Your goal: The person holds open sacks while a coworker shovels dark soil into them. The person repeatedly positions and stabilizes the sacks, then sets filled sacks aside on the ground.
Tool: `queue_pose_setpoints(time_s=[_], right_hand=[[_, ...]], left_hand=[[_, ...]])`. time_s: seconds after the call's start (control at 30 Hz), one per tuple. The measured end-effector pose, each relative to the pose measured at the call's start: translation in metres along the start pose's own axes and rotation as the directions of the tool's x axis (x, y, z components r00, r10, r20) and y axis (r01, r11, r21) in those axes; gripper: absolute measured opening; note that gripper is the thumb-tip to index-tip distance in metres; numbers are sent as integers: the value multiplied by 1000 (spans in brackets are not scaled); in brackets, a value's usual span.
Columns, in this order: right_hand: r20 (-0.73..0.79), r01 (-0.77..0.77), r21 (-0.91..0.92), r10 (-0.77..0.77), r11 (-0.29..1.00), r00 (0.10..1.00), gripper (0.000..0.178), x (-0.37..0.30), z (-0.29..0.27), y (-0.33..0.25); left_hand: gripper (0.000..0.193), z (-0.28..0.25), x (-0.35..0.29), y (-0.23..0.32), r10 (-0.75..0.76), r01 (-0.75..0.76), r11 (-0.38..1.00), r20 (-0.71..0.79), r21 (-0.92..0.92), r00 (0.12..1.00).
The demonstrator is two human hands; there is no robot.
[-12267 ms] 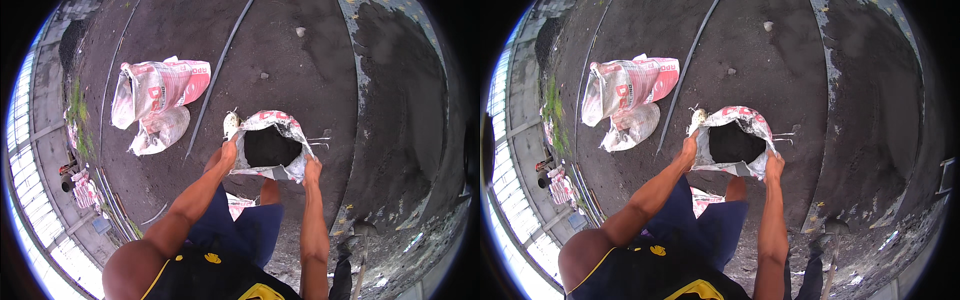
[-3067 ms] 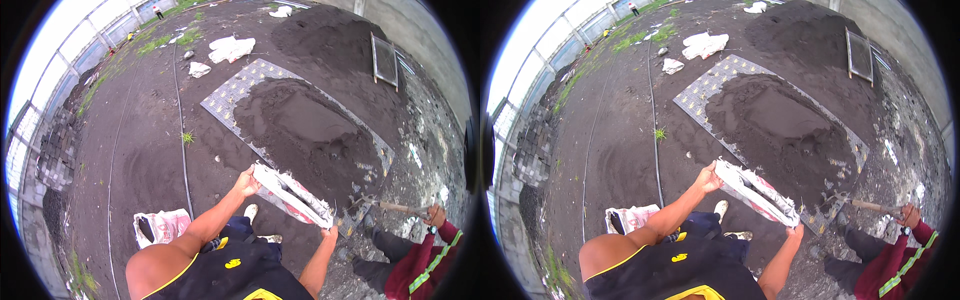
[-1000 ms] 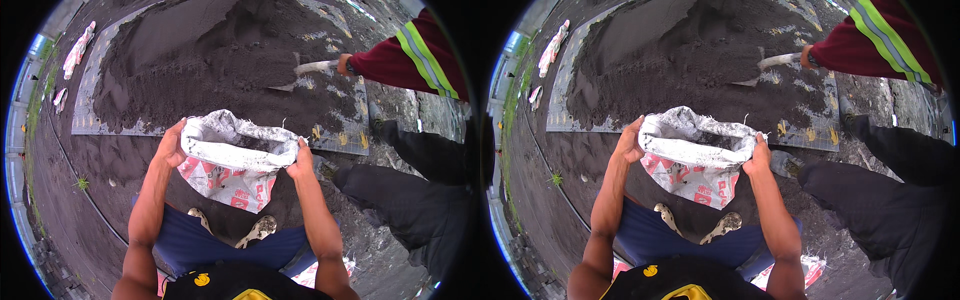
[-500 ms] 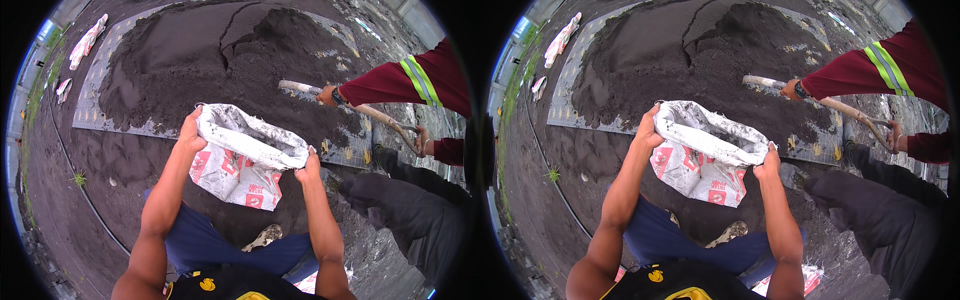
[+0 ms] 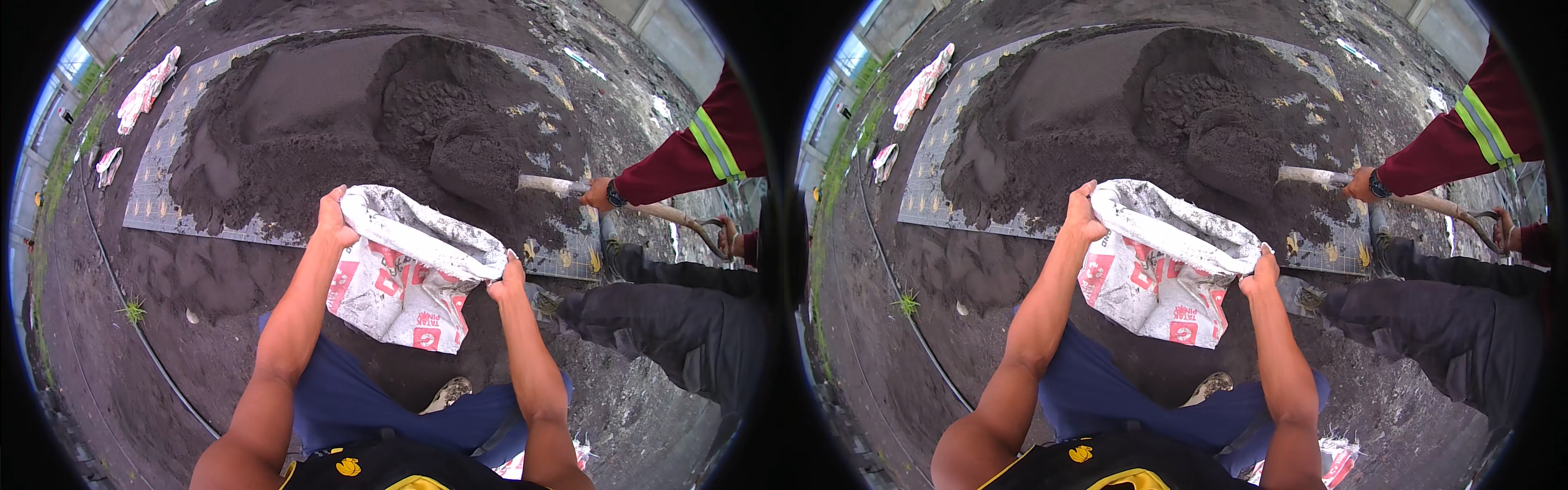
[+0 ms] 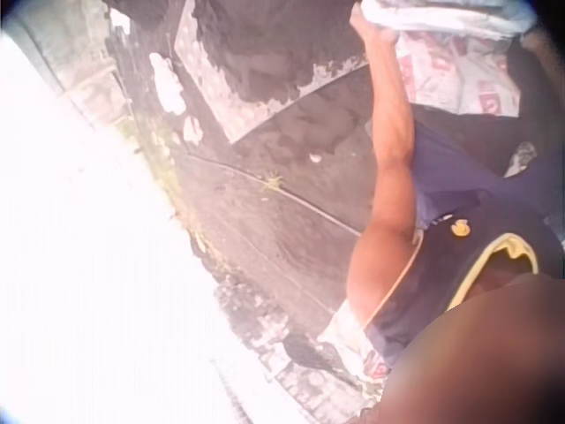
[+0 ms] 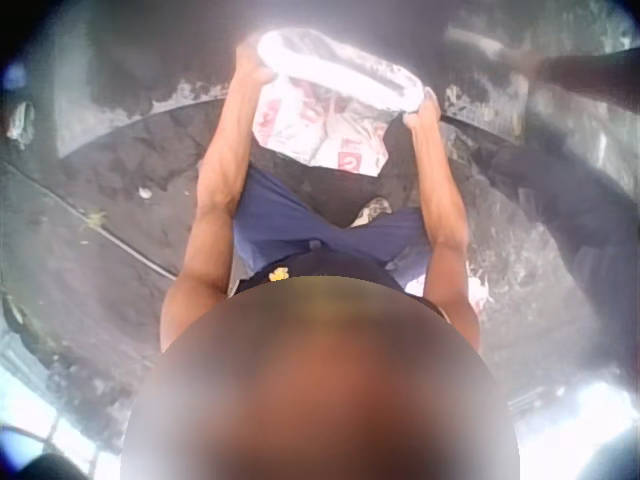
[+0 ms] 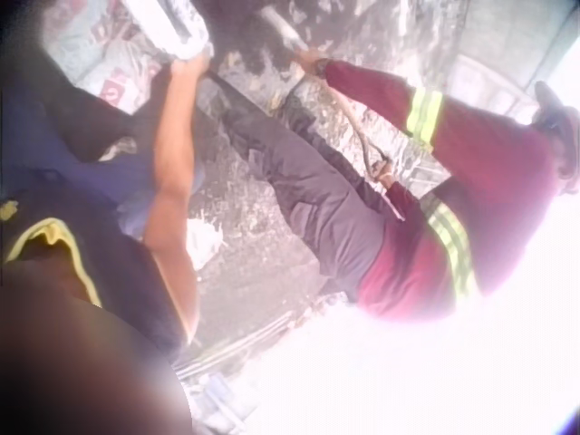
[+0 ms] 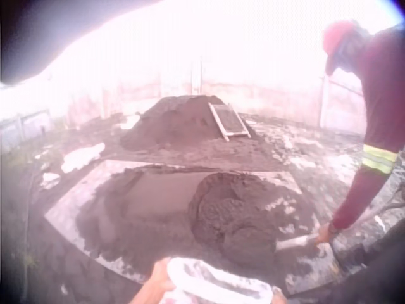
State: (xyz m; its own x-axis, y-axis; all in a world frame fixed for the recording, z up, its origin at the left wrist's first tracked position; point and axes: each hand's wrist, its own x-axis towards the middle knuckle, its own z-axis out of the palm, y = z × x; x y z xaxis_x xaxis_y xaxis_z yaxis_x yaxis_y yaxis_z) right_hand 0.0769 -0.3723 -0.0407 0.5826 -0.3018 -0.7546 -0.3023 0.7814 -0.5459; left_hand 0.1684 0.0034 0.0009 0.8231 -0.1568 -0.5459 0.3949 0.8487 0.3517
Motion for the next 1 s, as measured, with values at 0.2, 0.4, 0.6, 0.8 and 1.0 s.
queue_pose_setpoints(time_s=[0.2,0.4,0.6,0.8,1.0], right_hand=[[26,6,-14,-6,1000,1000,41,6,-12,-5],[92,15,110,-26,994,995,34,-12,-5,-12],[30,121,98,-125,988,992,30,-24,-4,-22],[-72,49,54,-45,997,996,23,-3,-17,4],[-19,224,8,-224,975,974,18,-12,-10,-5]], left_hand=[[41,-3,15,-6,-67,62,997,94,53,993],[38,14,15,-9,-125,122,992,140,27,982],[33,31,-5,-7,-109,95,983,85,155,990],[26,15,3,-20,-53,82,959,-113,272,992],[36,18,-16,-20,-64,9,945,157,326,985]])
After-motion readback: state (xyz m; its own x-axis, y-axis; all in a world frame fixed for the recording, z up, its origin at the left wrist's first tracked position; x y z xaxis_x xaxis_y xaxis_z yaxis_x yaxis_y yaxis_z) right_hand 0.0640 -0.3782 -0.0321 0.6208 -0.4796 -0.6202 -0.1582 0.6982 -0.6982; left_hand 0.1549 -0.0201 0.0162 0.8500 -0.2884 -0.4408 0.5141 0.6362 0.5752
